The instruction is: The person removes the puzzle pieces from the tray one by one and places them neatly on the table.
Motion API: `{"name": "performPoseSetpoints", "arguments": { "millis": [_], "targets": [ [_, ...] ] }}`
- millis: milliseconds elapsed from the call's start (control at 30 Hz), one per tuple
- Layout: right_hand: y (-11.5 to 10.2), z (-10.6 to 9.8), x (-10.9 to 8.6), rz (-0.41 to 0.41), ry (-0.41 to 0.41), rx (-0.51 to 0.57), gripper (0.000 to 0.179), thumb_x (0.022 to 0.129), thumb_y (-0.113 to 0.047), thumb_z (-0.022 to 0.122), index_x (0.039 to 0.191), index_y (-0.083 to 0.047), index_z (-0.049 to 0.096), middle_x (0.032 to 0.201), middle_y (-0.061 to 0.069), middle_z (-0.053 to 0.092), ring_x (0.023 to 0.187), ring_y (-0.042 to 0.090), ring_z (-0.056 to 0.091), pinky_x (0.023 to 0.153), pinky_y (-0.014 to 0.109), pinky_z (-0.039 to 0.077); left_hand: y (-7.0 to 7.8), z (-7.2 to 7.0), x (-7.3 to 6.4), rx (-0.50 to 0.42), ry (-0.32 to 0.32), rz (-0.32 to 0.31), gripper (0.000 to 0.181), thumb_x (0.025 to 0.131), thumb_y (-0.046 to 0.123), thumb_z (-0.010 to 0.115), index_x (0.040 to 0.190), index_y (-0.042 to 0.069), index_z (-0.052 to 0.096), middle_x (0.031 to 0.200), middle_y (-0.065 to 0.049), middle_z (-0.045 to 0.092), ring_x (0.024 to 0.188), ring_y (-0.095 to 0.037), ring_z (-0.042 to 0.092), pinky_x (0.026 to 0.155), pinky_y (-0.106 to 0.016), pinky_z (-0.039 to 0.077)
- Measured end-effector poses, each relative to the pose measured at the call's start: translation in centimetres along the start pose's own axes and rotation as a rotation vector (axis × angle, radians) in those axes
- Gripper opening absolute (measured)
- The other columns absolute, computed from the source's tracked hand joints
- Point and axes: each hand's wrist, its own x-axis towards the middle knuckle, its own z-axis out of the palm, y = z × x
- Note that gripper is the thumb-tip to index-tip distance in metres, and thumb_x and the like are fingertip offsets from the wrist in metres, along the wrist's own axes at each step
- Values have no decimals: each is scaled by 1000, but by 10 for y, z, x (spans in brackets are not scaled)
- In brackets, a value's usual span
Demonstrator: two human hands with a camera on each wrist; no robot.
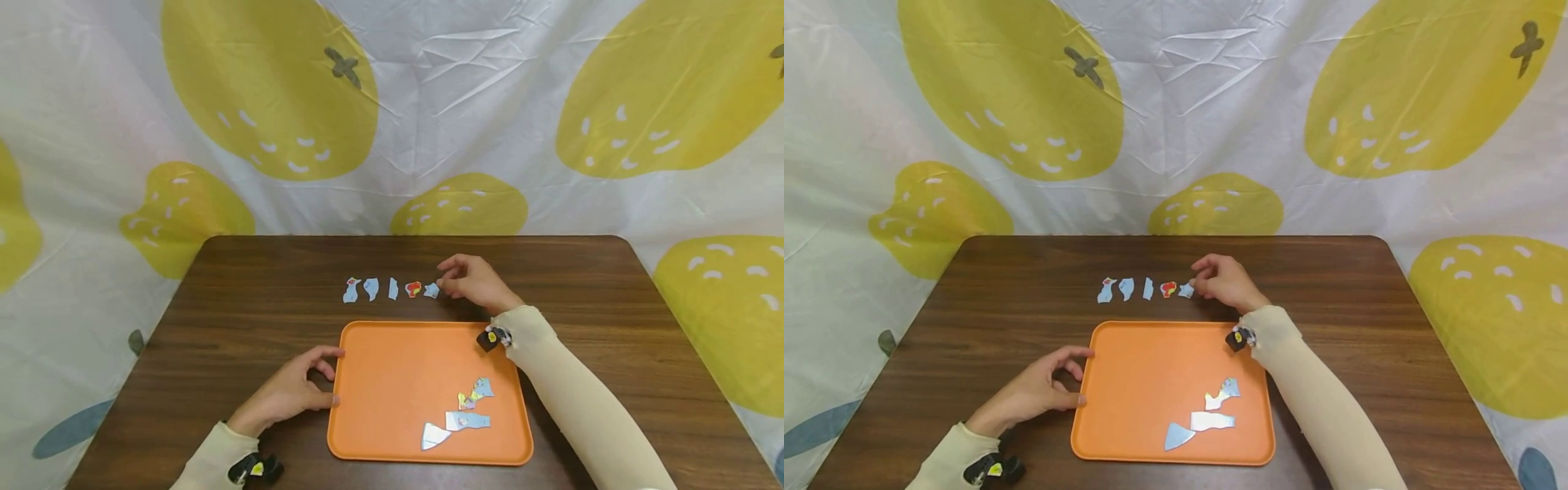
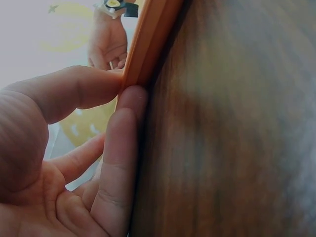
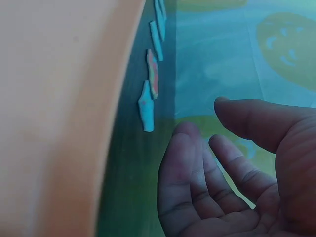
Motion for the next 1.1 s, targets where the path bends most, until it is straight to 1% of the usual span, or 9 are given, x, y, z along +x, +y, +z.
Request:
{"name": "performPoseSetpoints", "arguments": {
  "millis": [333,433,567,633,733,900,967,1000,1100],
  "targets": [
    [-11,0,-10,-52,-14,-46,44,97,-17,76,136,0,64,112,16,73,89,22,71,80,35,61,1,-2,-1,9,11,-3,76,80,5,90,147,10,55,110,-17,61,61,-13,58,57,-25,50],
    [-14,-1,-18,-65,-16,-63,42,97,-17,76,135,-2,65,111,14,73,90,24,71,80,38,61,2,-3,-1,8,9,0,76,80,5,91,147,11,55,110,-17,61,62,-13,58,57,-25,49],
    [-17,-4,-29,-82,-20,-84,38,97,-18,76,132,-5,66,109,14,74,91,31,70,81,43,61,2,-3,0,9,-2,-1,76,80,5,90,147,11,55,110,-17,61,61,-13,58,58,-25,50],
    [-17,-5,-33,-88,-19,-91,37,97,-18,77,131,-6,67,109,14,74,92,35,70,80,42,61,2,-3,0,16,-4,-4,75,80,4,90,146,10,55,110,-17,60,61,-13,59,58,-25,50],
    [-18,-5,-41,-99,-18,-103,37,97,-21,77,130,-7,68,107,12,74,92,37,70,79,42,61,3,-2,0,24,-4,-5,75,80,4,89,146,10,55,109,-17,60,61,-13,59,59,-26,51],
    [-16,-5,-55,-160,-11,-130,31,98,-20,77,126,-9,70,102,8,74,88,42,69,71,35,59,2,-1,0,15,0,-9,75,79,3,90,145,10,55,110,-16,60,59,-11,57,58,-25,50],
    [-15,-5,-61,-181,-2,-138,27,98,-18,77,123,-10,71,100,8,74,85,41,69,68,30,57,2,-2,0,5,-2,-8,75,79,3,90,146,11,55,110,-16,60,58,-11,56,57,-24,49],
    [-14,-5,-64,-187,2,-139,26,98,-17,77,122,-11,72,99,8,74,83,40,69,68,29,58,2,-2,0,0,-4,-9,76,79,3,89,146,10,55,110,-16,59,58,-10,56,57,-24,49],
    [-12,-4,-72,-195,9,-147,21,98,-17,77,118,-14,73,98,6,73,79,30,68,68,28,57,1,-3,1,-10,-11,-9,76,79,3,89,146,10,55,110,-16,59,57,-10,55,58,-24,49]
  ]
}}
